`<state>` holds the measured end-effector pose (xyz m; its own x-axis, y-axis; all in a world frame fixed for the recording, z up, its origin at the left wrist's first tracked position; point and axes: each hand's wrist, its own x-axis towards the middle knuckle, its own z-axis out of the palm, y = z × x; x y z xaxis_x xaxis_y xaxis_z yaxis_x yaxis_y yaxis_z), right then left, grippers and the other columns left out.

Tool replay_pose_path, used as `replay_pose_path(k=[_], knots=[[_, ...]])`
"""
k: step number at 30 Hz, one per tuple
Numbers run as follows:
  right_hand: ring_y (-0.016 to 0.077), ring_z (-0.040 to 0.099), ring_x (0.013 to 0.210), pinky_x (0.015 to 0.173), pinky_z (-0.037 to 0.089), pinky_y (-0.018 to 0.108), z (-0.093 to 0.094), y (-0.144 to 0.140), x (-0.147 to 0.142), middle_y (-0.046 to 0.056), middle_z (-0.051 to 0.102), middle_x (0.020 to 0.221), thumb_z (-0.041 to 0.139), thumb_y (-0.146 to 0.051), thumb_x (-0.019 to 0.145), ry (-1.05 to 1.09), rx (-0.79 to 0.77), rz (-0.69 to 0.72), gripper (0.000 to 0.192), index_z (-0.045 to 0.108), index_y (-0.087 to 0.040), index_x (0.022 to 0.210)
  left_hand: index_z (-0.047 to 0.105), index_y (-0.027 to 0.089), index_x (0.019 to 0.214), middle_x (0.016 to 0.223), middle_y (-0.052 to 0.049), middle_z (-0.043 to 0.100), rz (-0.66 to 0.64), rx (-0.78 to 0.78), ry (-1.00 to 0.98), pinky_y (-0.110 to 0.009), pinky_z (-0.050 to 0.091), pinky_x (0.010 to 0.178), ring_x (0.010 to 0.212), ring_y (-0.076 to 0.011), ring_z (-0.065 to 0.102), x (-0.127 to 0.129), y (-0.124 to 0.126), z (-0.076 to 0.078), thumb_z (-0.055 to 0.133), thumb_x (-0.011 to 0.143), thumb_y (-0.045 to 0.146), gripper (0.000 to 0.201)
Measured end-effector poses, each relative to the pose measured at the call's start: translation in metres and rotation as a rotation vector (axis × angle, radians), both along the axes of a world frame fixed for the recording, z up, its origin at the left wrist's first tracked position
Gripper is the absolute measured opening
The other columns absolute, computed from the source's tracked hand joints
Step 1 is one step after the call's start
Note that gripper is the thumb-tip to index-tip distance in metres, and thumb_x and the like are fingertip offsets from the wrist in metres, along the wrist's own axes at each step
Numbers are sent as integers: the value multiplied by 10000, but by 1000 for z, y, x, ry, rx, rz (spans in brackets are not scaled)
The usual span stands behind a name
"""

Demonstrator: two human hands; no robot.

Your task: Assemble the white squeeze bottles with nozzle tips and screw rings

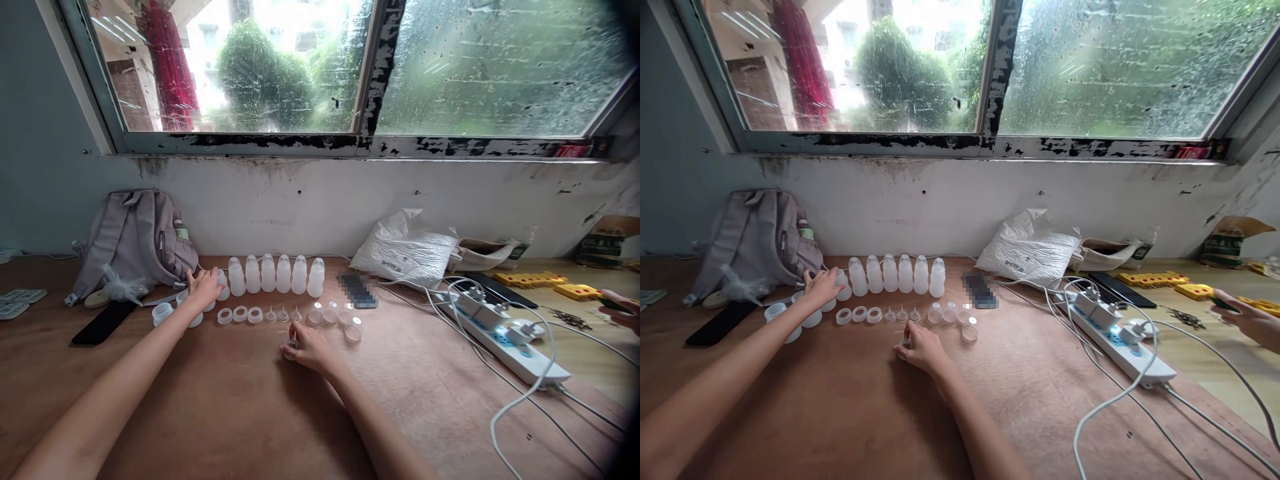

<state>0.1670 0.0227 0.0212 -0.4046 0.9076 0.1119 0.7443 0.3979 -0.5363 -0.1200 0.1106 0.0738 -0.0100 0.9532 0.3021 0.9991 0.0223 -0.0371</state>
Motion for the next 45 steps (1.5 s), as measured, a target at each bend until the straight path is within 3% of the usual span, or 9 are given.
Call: replay_pose_path(k=[10,16,20,22,25,28,33,39,45], knots=[[132,482,616,520,275,203,-5,3,-3,-12,545,689,558,-339,720,12,9,26,176,450,-212,776,395,119,1197,1146,-177,528,8,-55,3,-592,79,947,1129,-326,384,-2,7,-4,428,763,275,462],[118,469,577,495,252,202,-9,4,-4,-7,563,667,550,-322,745,2,31,24,150,462,-206,708,237,123,1320,1407,-177,177,34,75,11,-587,115,954,1260,-355,180,7,-4,2,427,762,370,640],[117,470,553,491,248,208,-17,6,-7,-2,562,616,529,-323,768,0,79,36,183,474,-195,649,369,180,1230,1289,-123,408,-211,259,-74,-484,167,993,1178,-270,356,30,-36,-1,399,796,291,448],[115,463,540,487,246,209,-20,6,-9,-6,555,593,535,-338,766,24,106,46,202,477,-192,639,439,182,1138,1137,-92,534,-402,161,-156,-405,274,954,1066,-225,459,46,-57,-11,401,800,276,353],[105,428,511,475,245,208,-25,6,-14,-18,520,547,560,-379,742,81,117,40,259,462,-186,600,459,196,1089,1090,-70,547,-653,12,-224,-367,318,917,1035,-219,466,71,-85,-31,480,758,324,355],[90,373,478,453,239,204,-29,6,-17,-36,472,509,597,-420,693,167,104,30,313,432,-186,566,474,204,1036,1045,-57,555,-752,-53,-289,-378,290,936,1001,-214,477,91,-100,-49,535,718,333,348],[82,325,473,436,235,197,-29,5,-20,-57,414,495,629,-447,634,279,65,20,378,369,-192,535,472,213,1017,1006,-41,560,-769,-61,-360,-412,243,965,976,-215,489,102,-103,-68,607,651,422,442],[82,299,463,441,224,204,-28,3,-30,-58,328,471,521,-474,728,387,0,52,426,323,-187,483,504,226,951,946,-21,565,-723,-78,-405,-396,268,938,925,-194,495,95,-104,-70,565,704,391,303],[94,328,461,446,270,213,-27,16,-40,-51,336,492,327,-491,834,580,48,-183,421,313,-199,531,505,210,856,921,-39,552,-585,-92,-395,-381,308,872,908,-214,492,79,-102,-63,550,695,419,267]])
